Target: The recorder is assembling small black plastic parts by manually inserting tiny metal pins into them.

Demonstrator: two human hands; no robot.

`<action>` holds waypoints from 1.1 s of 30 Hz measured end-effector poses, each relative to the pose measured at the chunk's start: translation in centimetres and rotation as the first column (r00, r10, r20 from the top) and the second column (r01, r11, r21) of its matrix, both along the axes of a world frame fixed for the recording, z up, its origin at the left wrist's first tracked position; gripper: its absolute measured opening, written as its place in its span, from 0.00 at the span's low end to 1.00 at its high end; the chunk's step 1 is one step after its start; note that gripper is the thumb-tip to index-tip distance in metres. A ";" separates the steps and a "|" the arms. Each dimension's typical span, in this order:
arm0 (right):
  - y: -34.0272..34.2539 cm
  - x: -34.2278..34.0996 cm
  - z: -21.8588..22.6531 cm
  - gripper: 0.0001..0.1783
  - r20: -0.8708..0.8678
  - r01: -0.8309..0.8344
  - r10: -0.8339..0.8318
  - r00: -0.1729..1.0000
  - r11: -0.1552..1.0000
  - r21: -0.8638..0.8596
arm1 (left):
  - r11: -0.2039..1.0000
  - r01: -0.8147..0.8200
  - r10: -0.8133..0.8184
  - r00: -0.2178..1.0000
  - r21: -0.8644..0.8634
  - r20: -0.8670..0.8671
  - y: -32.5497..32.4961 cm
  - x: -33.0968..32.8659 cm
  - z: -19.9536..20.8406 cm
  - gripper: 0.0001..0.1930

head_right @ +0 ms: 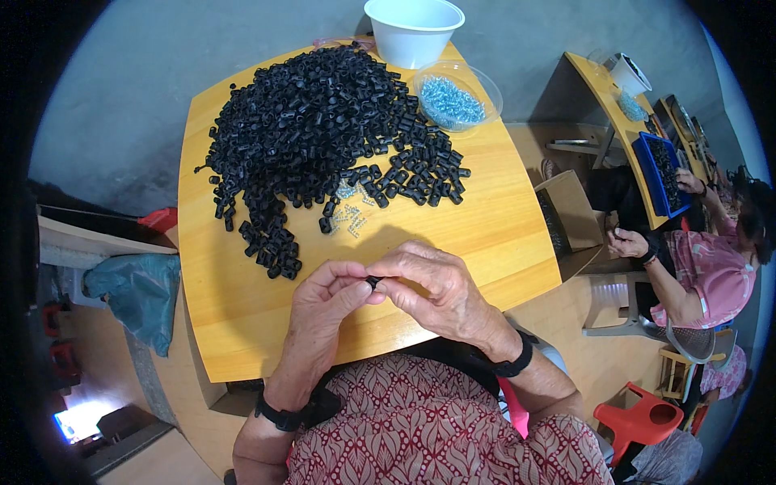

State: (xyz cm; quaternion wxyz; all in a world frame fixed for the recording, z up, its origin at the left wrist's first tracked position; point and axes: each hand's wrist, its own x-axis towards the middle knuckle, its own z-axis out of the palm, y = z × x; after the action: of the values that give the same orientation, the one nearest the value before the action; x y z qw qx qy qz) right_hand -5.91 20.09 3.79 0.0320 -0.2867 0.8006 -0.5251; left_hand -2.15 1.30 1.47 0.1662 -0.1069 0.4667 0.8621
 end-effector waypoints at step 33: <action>-0.2 0.0 0.9 0.13 -0.044 0.088 -0.090 0.995 0.996 -0.034 | 0.999 -0.034 0.039 0.984 0.036 -0.173 0.3 0.0 -0.4 0.08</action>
State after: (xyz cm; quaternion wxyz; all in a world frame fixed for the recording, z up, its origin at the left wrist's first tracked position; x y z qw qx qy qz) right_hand -5.87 19.86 4.69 -0.0141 -0.2631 0.8045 -0.5324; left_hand -2.19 1.57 1.11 0.1107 -0.0371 0.4632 0.8785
